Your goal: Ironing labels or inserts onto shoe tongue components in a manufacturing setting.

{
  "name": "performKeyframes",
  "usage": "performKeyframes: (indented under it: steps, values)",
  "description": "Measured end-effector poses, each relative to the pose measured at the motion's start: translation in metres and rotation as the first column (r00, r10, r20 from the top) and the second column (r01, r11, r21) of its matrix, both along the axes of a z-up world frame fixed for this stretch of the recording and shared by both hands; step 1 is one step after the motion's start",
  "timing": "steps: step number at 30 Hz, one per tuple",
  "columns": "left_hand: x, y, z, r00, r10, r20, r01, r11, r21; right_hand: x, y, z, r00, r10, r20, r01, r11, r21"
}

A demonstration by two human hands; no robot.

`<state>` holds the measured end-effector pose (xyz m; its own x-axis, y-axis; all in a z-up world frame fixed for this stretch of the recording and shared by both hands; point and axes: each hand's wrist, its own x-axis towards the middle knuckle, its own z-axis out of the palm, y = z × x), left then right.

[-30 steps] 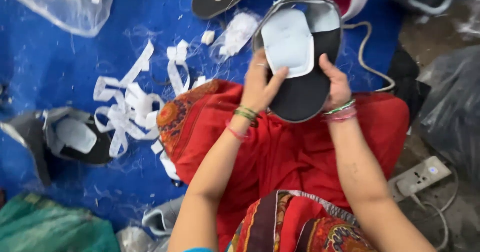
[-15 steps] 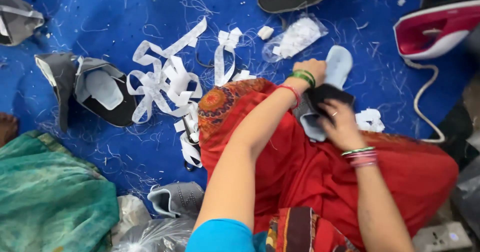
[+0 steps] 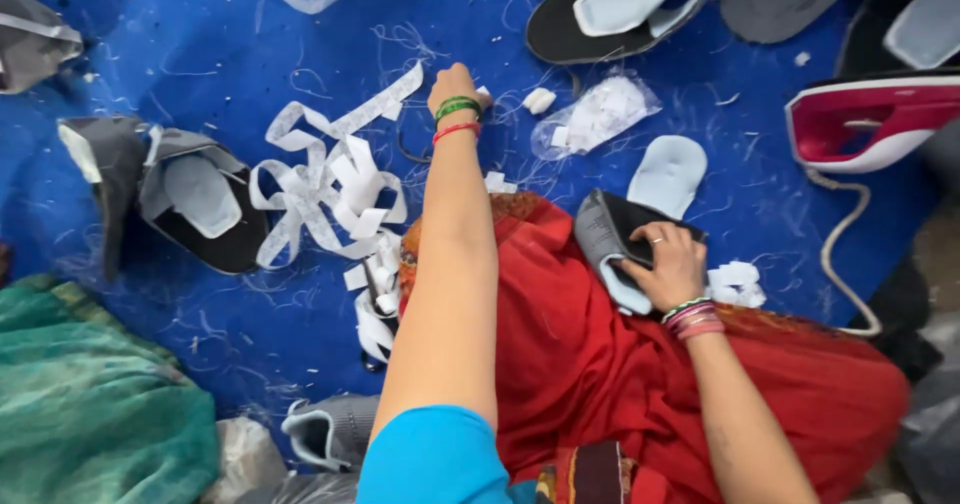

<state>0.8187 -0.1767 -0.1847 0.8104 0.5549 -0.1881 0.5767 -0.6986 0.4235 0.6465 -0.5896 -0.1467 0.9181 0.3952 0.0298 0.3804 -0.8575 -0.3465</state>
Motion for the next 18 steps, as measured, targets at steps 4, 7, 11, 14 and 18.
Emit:
performKeyframes:
  steps: [4,7,11,14,18]
  values:
    - [0.021,-0.015,-0.013,0.996,-0.086,0.025,0.084,0.994,0.067,0.008,-0.011,-0.007,0.999,-0.044,-0.028,0.047,0.994,0.103]
    - [0.022,-0.018,-0.004,0.995,-0.084,0.046,0.079,0.993,0.093,0.009,-0.014,0.008,0.998,-0.056,-0.035,0.060,0.991,0.121]
    - [0.011,-0.014,0.026,0.997,0.028,0.066,-0.036,0.991,0.126,0.003,-0.009,0.016,0.997,-0.043,-0.067,0.050,0.993,0.107]
    - [0.004,-0.012,0.031,0.972,0.075,0.221,-0.102,0.988,0.114,-0.002,-0.011,0.010,0.998,-0.027,-0.051,0.032,0.995,0.092]
    - [0.013,-0.009,0.023,0.891,0.039,0.452,-0.124,0.979,0.160,0.000,-0.009,0.015,1.000,-0.017,-0.021,0.019,0.997,0.081]
